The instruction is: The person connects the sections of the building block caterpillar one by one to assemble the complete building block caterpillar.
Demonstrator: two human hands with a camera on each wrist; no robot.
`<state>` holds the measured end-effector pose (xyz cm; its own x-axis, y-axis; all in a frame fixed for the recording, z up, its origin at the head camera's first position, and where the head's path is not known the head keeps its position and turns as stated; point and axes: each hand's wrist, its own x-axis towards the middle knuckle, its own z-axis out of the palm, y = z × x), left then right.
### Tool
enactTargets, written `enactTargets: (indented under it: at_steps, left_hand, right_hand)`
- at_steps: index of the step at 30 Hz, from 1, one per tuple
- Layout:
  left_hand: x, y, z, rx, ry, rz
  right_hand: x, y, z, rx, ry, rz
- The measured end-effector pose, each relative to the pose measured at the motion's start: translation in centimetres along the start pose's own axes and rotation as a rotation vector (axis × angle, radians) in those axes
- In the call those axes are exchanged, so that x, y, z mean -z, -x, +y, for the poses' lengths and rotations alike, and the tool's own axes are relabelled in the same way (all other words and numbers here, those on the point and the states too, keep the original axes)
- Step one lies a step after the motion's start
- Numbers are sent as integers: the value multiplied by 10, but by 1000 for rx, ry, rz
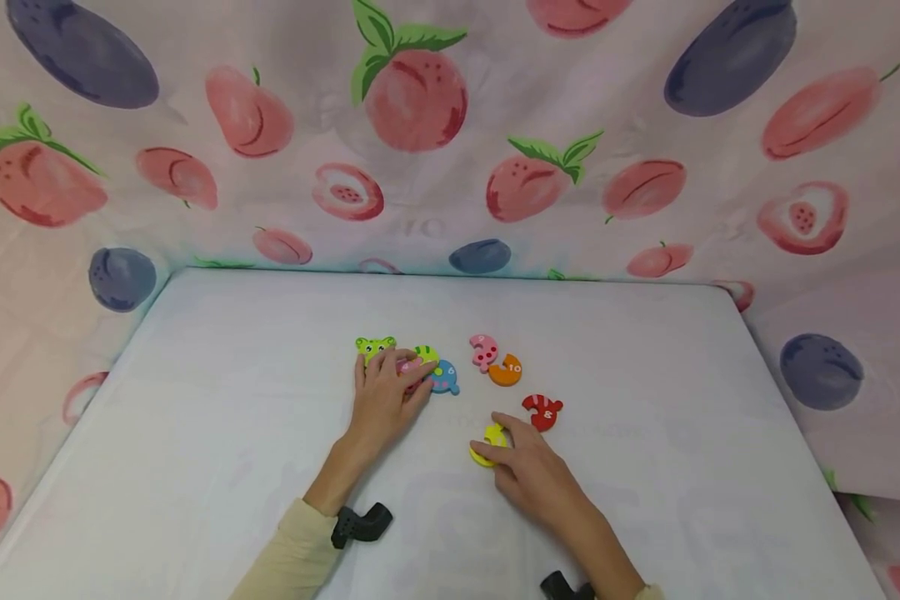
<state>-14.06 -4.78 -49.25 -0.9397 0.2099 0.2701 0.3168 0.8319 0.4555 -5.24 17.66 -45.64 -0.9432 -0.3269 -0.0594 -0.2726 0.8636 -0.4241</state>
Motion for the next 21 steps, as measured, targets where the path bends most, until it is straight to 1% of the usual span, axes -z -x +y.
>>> enactTargets:
  at_steps: [6, 10, 14, 21]
  left_hand:
    - [0, 1, 0, -17, -21, -4]
    - [1, 2, -1, -24, -33, 5]
    - [1, 2, -1, -30, -54, 21]
    - [0, 2, -1, -45, -49, 30]
  right_hand:
    - [1, -4, -2, 1, -23, -7]
    - [1, -7, -5, -27, -37, -24]
    - [-1, -11, -8, -41, -16, -4]
    - [-3, -21, -12, -38, -11, 40]
